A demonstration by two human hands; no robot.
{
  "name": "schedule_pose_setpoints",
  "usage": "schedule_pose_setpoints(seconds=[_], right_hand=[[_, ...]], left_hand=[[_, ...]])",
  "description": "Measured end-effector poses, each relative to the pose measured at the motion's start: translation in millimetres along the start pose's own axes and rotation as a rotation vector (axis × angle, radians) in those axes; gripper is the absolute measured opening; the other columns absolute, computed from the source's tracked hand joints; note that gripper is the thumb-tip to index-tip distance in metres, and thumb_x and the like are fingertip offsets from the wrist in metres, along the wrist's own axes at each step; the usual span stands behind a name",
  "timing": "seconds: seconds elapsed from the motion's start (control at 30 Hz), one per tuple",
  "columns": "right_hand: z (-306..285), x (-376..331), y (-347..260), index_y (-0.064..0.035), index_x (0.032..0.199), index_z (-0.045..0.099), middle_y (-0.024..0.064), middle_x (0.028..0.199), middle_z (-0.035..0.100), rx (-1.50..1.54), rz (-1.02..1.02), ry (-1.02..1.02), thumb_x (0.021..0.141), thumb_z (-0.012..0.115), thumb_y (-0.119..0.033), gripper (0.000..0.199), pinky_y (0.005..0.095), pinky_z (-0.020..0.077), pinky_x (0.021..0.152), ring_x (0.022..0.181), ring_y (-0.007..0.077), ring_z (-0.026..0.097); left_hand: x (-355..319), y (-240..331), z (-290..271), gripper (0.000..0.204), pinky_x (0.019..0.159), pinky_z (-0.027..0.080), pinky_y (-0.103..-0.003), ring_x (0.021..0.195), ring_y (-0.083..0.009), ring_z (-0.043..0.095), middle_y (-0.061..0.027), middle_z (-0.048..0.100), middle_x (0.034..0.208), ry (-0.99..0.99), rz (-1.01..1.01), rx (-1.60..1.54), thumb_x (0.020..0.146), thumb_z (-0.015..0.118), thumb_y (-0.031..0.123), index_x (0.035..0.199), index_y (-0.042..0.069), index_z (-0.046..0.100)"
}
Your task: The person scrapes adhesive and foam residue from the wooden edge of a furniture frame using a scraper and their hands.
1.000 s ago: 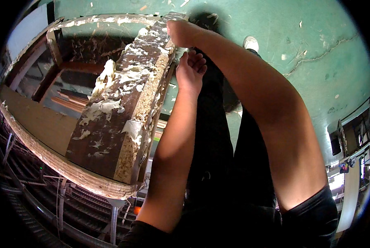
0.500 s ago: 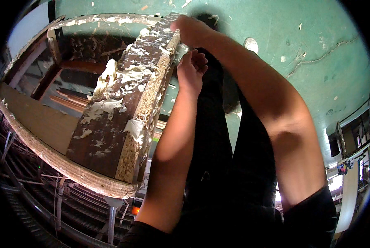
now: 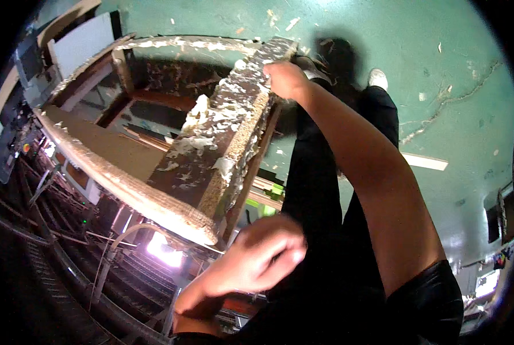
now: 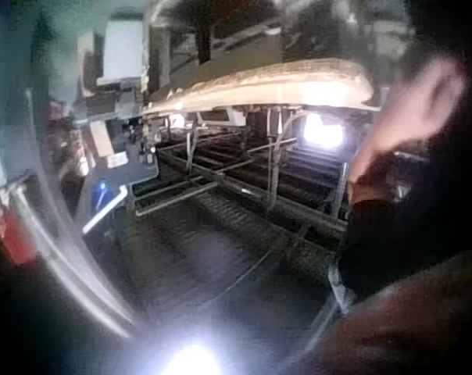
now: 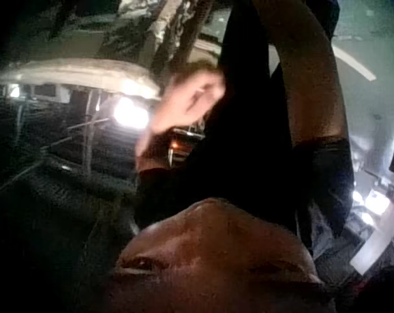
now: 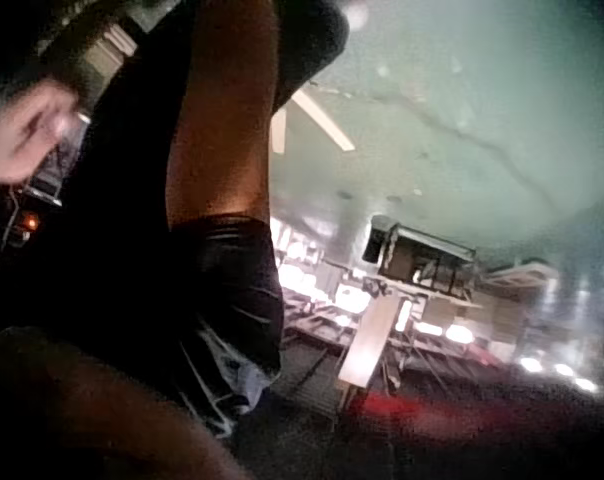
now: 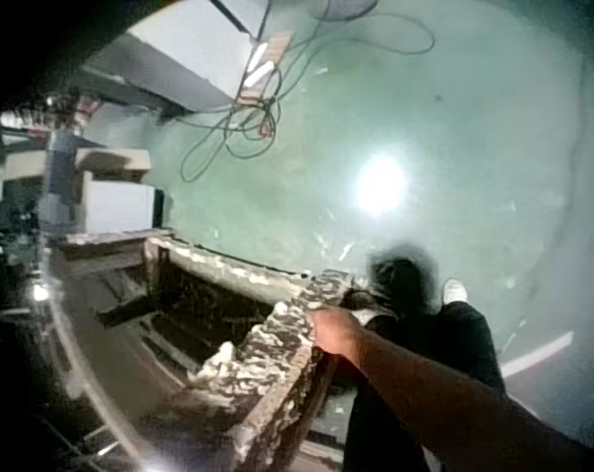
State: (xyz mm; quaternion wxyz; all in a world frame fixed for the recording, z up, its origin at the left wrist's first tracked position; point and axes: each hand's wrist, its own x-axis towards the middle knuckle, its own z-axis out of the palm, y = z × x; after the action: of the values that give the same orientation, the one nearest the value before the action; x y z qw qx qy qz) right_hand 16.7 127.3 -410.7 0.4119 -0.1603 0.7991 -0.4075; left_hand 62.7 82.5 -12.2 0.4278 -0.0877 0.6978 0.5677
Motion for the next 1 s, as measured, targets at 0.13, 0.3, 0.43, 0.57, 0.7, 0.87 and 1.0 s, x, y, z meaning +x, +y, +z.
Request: schedule_pose_setpoints(seconds=[0.13,0.3,0.43,0.57,0.7,0.87,1.0], right_hand=[[-14,-12,-10,-0.0068,0.114,0.068,0.0221,0.111,0.071,0.038,0.073,-0.029,0.092,0.057,-0.014,0.026,0.0518,0.0542,0.090,0.104,0.0428,0.068],[-12,-8,-2,-0.0098,0.117,0.069,0.0194,0.114,0.071,0.056,0.009,-0.040,0.088,0.060,-0.013,0.031,0.0502,0.0549,0.092,0.108,0.0413,0.068],[-4,-11,6,-0.0122,0.116,0.072,0.0192,0.113,0.072,0.185,0.021,0.039,0.084,0.061,-0.007,0.034,0.0475,0.0550,0.093,0.108,0.0391,0.068],[-10,-28,3,-0.0129,0.115,0.074,0.0180,0.112,0.073,0.249,0.007,0.031,0.084,0.060,-0.005,0.035,0.0459,0.0546,0.093,0.106,0.0375,0.069],[-23,-42,-8,-0.0104,0.115,0.073,0.0193,0.112,0.072,0.331,0.045,-0.010,0.090,0.055,-0.004,0.032,0.0434,0.0530,0.096,0.107,0.0379,0.068],[-23,-46,-12,-0.0112,0.100,0.073,0.0175,0.100,0.073,0.326,-0.030,0.113,0.084,0.061,-0.004,0.022,0.0496,0.0542,0.087,0.099,0.0406,0.068],[-20,-38,-7,-0.0078,0.094,0.069,0.0185,0.098,0.070,0.325,-0.055,0.117,0.083,0.061,-0.002,0.015,0.0505,0.0535,0.084,0.097,0.0418,0.067]], left_hand=[[-5,86,-63,0.011,0.071,0.055,-0.038,0.080,-0.0275,0.069,-0.0116,0.068,0.092,-0.303,0.031,0.194,0.090,0.074,0.010,0.095,0.003,0.067],[59,97,-131,0.006,0.071,0.054,-0.039,0.081,-0.0272,0.068,-0.0116,0.069,0.091,-0.168,-0.008,0.808,0.092,0.069,0.008,0.096,0.003,0.068],[140,40,-174,0.014,0.082,0.053,-0.040,0.094,-0.0336,0.068,-0.0164,0.070,0.100,-0.285,-0.119,0.983,0.098,0.061,0.006,0.109,0.000,0.066],[200,-13,-191,0.024,0.091,0.053,-0.044,0.104,-0.0371,0.068,-0.0180,0.070,0.113,-0.495,-0.214,1.133,0.098,0.062,0.010,0.120,0.004,0.067],[219,-53,-189,0.031,0.097,0.051,-0.044,0.112,-0.0362,0.066,-0.0185,0.068,0.124,-0.577,-0.416,1.147,0.099,0.061,0.015,0.129,0.009,0.067],[196,-76,-191,0.033,0.098,0.051,-0.043,0.116,-0.0335,0.064,-0.0154,0.063,0.129,-0.701,-0.615,0.979,0.099,0.059,0.011,0.130,0.009,0.066],[182,-73,-205,0.034,0.103,0.050,-0.041,0.121,-0.0335,0.063,-0.0151,0.063,0.132,-0.656,-0.489,0.948,0.096,0.061,0.009,0.129,0.010,0.068]])
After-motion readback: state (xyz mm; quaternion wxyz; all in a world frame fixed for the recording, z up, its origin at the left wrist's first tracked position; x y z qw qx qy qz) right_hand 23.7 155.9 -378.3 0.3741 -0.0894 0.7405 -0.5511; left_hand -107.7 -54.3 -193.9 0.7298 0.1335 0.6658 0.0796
